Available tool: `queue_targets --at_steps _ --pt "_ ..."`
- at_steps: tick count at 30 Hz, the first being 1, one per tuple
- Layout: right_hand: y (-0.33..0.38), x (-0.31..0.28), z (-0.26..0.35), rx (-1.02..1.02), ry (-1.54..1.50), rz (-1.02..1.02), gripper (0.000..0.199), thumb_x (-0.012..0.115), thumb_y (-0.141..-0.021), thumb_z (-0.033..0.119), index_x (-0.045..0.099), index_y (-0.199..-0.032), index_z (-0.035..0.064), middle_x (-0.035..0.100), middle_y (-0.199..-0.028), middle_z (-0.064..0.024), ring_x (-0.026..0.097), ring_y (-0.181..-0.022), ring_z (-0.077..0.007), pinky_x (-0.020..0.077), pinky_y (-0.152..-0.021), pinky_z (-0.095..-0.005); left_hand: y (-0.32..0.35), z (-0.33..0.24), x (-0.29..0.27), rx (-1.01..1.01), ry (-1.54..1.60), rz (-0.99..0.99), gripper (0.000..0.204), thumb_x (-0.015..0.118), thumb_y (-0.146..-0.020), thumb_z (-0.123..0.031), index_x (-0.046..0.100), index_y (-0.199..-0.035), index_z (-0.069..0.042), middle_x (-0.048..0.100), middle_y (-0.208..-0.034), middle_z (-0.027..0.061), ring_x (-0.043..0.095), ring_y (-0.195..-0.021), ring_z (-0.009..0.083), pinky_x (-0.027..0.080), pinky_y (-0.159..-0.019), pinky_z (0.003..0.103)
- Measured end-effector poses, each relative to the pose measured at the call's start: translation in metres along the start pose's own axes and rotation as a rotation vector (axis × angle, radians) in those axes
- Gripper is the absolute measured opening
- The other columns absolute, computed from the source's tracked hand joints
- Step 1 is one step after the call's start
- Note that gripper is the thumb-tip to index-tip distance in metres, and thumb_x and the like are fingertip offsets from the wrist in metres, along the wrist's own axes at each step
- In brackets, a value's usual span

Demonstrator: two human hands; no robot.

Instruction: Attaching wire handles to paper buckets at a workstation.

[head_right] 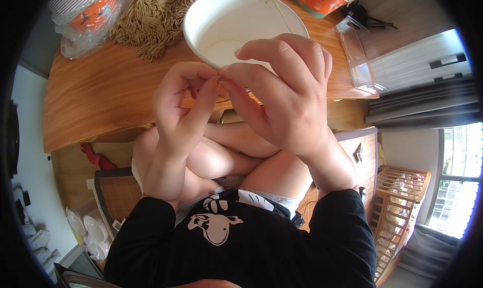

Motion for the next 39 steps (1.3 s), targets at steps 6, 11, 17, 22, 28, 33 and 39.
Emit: queue_targets --at_steps 6,11,17,22,28,33,39 --pt "-0.002 0.001 0.0 0.03 -0.086 0.008 0.025 0.08 -0.07 0.014 0.075 -0.094 0.0184 0.067 -0.103 0.0026 0.059 -0.094 -0.0219 0.0414 -0.083 -0.0355 0.0 0.002 0.0 -0.018 0.04 0.001 0.01 0.067 -0.092 0.003 0.067 -0.101 -0.001 0.068 -0.086 0.0014 0.059 -0.073 0.0041 0.045 -0.064 0.02" --pt "-0.002 0.001 -0.004 0.017 -0.079 -0.01 0.023 0.079 -0.07 0.011 0.075 -0.091 0.0162 0.067 -0.099 0.0018 0.059 -0.093 -0.0222 0.0425 -0.082 -0.0345 0.0 0.003 0.0 -0.026 0.055 0.017 0.011 0.067 -0.092 0.003 0.067 -0.101 -0.001 0.067 -0.085 0.0014 0.058 -0.072 0.0044 0.045 -0.064 0.021" --pt "-0.003 0.001 -0.004 0.076 -0.125 -0.004 0.022 0.078 -0.068 0.006 0.074 -0.088 0.0141 0.067 -0.095 -0.0001 0.058 -0.09 -0.0232 0.0452 -0.078 -0.0339 -0.001 -0.003 0.001 0.051 -0.065 0.01 0.014 0.071 -0.088 0.001 0.068 -0.101 -0.003 0.065 -0.079 0.002 0.058 -0.068 0.0065 0.046 -0.062 0.022" --pt "-0.006 0.0 -0.001 0.097 -0.148 -0.02 0.023 0.078 -0.067 0.005 0.074 -0.088 0.0141 0.067 -0.094 -0.0008 0.058 -0.089 -0.0229 0.0458 -0.078 -0.0334 0.0 -0.01 0.0 0.123 -0.233 -0.02 0.017 0.076 -0.081 0.0 0.069 -0.096 -0.006 0.063 -0.074 0.0022 0.058 -0.063 0.0117 0.047 -0.058 0.026" --pt "-0.006 0.003 -0.002 0.142 -0.172 0.003 0.021 0.077 -0.069 0.005 0.074 -0.088 0.0134 0.067 -0.096 -0.0016 0.058 -0.09 -0.0229 0.0462 -0.079 -0.0335 -0.001 -0.007 0.001 0.124 -0.229 -0.054 0.016 0.076 -0.081 0.001 0.068 -0.093 -0.005 0.065 -0.075 0.0028 0.058 -0.062 0.0141 0.047 -0.058 0.027" --pt "-0.005 0.005 -0.008 0.219 -0.243 0.034 0.015 0.076 -0.074 0.005 0.073 -0.087 0.0101 0.067 -0.098 -0.0045 0.058 -0.095 -0.025 0.0463 -0.083 -0.0342 -0.002 -0.007 0.0 0.121 -0.229 -0.068 0.015 0.075 -0.082 0.001 0.067 -0.093 -0.005 0.065 -0.076 0.0031 0.058 -0.063 0.0138 0.048 -0.059 0.027" --pt "-0.006 0.004 -0.009 0.241 -0.259 0.047 0.014 0.075 -0.075 0.004 0.072 -0.087 0.0099 0.067 -0.099 -0.0045 0.058 -0.096 -0.0249 0.0464 -0.084 -0.0343 0.0 -0.009 0.001 0.116 -0.201 -0.087 0.016 0.076 -0.082 0.001 0.068 -0.094 -0.005 0.065 -0.075 0.003 0.058 -0.062 0.0125 0.047 -0.058 0.026"
Point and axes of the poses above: each hand's wrist, its own y-axis away from the middle knuckle, its own x-axis out of the palm, z = x × y, the point moved 6 cm from there along -y, towards the middle knuckle
